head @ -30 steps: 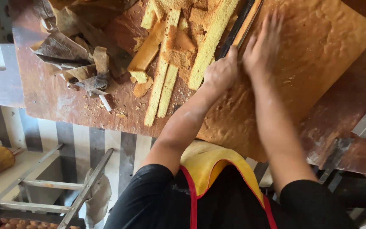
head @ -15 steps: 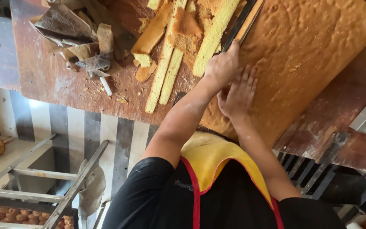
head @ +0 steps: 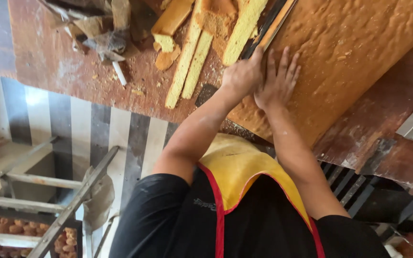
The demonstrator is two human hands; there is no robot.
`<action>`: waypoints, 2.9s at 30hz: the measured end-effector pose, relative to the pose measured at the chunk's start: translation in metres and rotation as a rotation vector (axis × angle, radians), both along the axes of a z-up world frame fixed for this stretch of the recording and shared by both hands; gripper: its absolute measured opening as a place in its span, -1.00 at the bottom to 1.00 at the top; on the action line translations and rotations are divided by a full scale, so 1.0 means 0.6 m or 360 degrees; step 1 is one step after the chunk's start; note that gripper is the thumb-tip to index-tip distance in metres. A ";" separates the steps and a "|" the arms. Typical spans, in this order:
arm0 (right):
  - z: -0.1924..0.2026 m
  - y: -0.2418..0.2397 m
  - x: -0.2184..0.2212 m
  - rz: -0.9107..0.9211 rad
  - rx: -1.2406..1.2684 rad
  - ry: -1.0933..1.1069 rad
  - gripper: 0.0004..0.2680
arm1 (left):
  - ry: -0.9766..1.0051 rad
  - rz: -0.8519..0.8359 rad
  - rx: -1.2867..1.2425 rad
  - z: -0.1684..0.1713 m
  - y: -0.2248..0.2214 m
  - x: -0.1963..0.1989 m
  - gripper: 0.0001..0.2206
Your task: The person cuts a large baked cake sheet on a wooden worktable into long strips and then cross-cuts the strips into square pieces using a long knife, holding the sheet steady with the other hand and moving cut pieces aside as they work across the sheet.
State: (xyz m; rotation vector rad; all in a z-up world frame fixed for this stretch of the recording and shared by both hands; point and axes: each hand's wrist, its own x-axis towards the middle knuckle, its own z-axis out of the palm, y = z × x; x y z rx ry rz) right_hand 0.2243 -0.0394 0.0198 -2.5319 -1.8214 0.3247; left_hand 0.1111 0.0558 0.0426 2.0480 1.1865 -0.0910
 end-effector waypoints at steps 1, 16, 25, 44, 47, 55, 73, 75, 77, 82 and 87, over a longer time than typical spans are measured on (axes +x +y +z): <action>0.002 0.005 -0.003 -0.0078 -0.0069 0.0057 -0.53 | 0.0089 -0.0039 -0.0161 0.025 -0.011 -0.025 -0.48; -0.016 -0.001 0.002 -0.0007 -0.0093 0.0009 -0.47 | 0.0017 -0.0004 -0.0062 -0.032 -0.112 -0.140 -0.40; -0.023 -0.006 0.007 -0.0021 -0.0106 -0.0049 -0.45 | 0.0114 -0.0168 -0.0131 -0.039 -0.136 -0.170 -0.35; -0.002 0.002 -0.009 -0.0025 -0.0105 -0.0066 -0.43 | -0.0023 0.0010 -0.0106 -0.053 -0.250 -0.287 -0.40; -0.009 -0.001 -0.005 -0.0040 -0.0121 -0.0061 -0.42 | 0.0231 -0.0049 -0.0110 -0.076 -0.314 -0.348 -0.35; -0.030 -0.004 0.008 -0.0089 -0.0164 -0.0123 -0.42 | 0.0294 -0.0216 -0.0325 -0.109 -0.214 -0.258 -0.27; -0.062 -0.369 0.138 -0.1783 0.0370 0.0707 -0.50 | -0.0685 0.0491 0.0104 -0.140 -0.221 -0.251 -0.86; -0.092 -0.411 0.159 -0.1864 0.0312 0.0966 -0.46 | -0.1026 0.0380 0.0335 -0.153 -0.218 -0.233 -0.89; -0.084 -0.431 0.163 -0.1948 0.0249 0.1504 -0.40 | -0.1281 0.0458 -0.0486 -0.151 -0.223 -0.210 -0.89; -0.087 -0.459 0.215 -0.2037 0.0134 0.1652 -0.40 | -0.0905 0.0722 -0.0906 -0.112 -0.207 -0.140 -0.85; -0.180 -0.511 0.196 -0.1998 0.0164 0.1444 -0.38 | -0.1426 0.0706 -0.0700 -0.145 -0.144 -0.061 -0.86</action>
